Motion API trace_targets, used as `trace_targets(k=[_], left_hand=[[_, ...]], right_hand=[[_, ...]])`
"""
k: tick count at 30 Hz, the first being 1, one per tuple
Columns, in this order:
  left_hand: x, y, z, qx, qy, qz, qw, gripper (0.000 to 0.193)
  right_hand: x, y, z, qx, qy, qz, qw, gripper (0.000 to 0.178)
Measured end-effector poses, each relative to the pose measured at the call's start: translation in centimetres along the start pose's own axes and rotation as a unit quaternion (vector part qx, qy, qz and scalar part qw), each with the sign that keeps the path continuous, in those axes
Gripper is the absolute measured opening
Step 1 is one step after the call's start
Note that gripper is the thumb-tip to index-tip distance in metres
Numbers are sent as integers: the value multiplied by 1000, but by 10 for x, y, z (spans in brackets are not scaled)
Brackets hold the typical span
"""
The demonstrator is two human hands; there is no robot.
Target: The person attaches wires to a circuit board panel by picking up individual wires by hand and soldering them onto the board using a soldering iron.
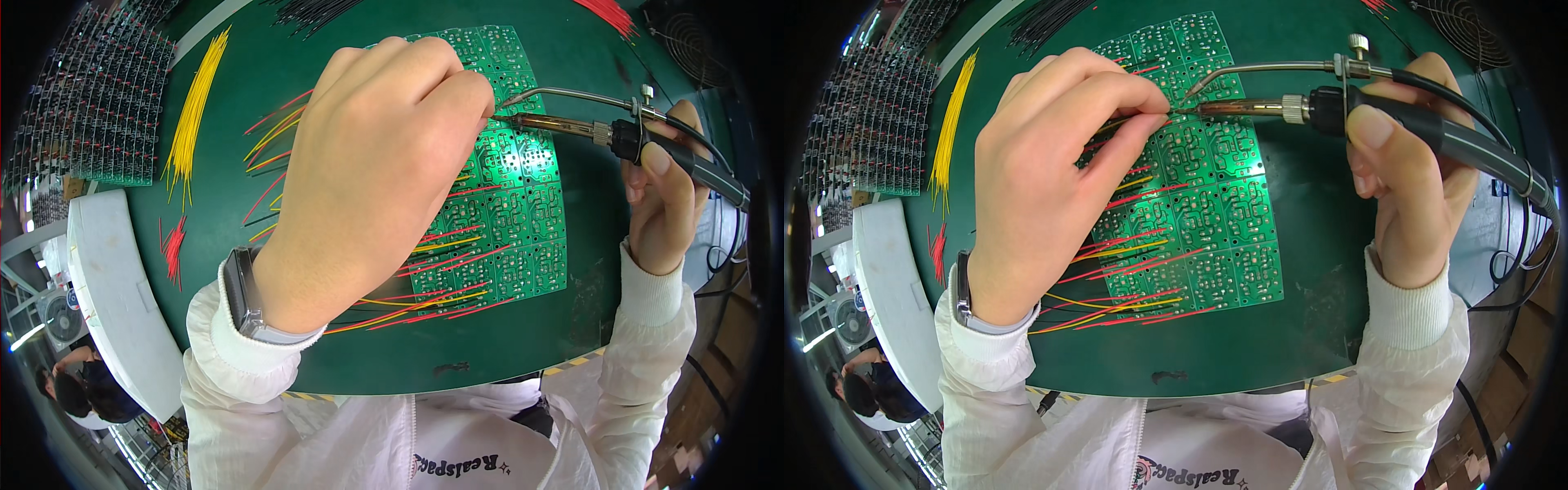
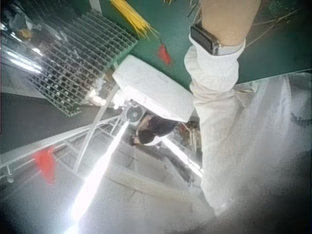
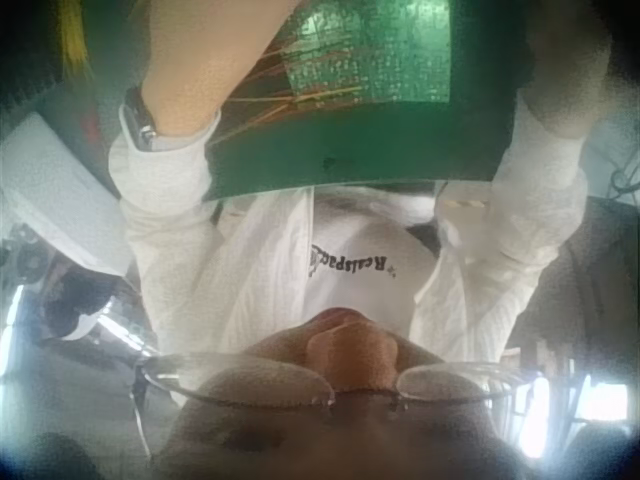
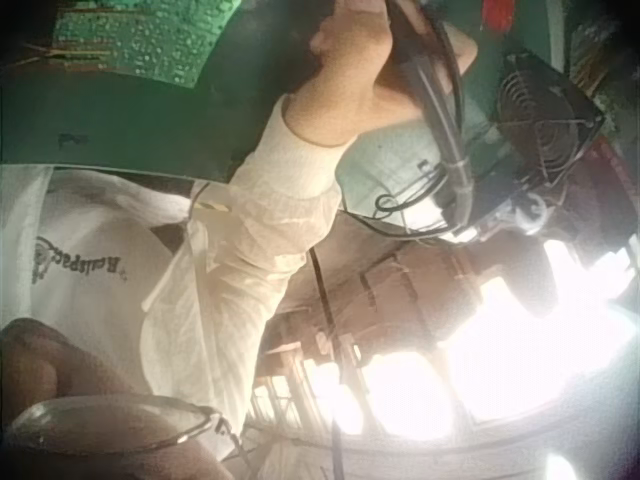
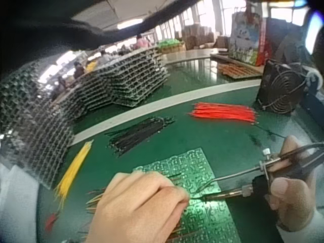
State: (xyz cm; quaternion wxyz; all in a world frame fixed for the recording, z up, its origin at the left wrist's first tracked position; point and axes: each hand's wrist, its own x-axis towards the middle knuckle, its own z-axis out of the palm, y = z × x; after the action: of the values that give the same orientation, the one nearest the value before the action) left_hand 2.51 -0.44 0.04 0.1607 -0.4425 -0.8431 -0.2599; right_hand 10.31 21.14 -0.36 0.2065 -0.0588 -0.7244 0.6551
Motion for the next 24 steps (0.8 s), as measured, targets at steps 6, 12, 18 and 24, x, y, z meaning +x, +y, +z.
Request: trace_targets(k=[6, 12, 18, 24], left_hand=[[0, -1, 0, 4, 0, 0, 1000, 14], [1, -1, 1, 4, -1, -3, 1000, 14], [2, -1, -2, 7, -3, -1, 1000, 14], [22, -8, -24, -69, -36, -93, 993, 15]], right_hand=[[-1, -1, 5, 4, 25, -6, 1000, 23], [0, 1, 2, 23, 60, -30, 997, 22], [1, 0, -7, 26, -14, -15, 999, 21], [0, -1, -10, 55, 40, -19, 998, 18]])
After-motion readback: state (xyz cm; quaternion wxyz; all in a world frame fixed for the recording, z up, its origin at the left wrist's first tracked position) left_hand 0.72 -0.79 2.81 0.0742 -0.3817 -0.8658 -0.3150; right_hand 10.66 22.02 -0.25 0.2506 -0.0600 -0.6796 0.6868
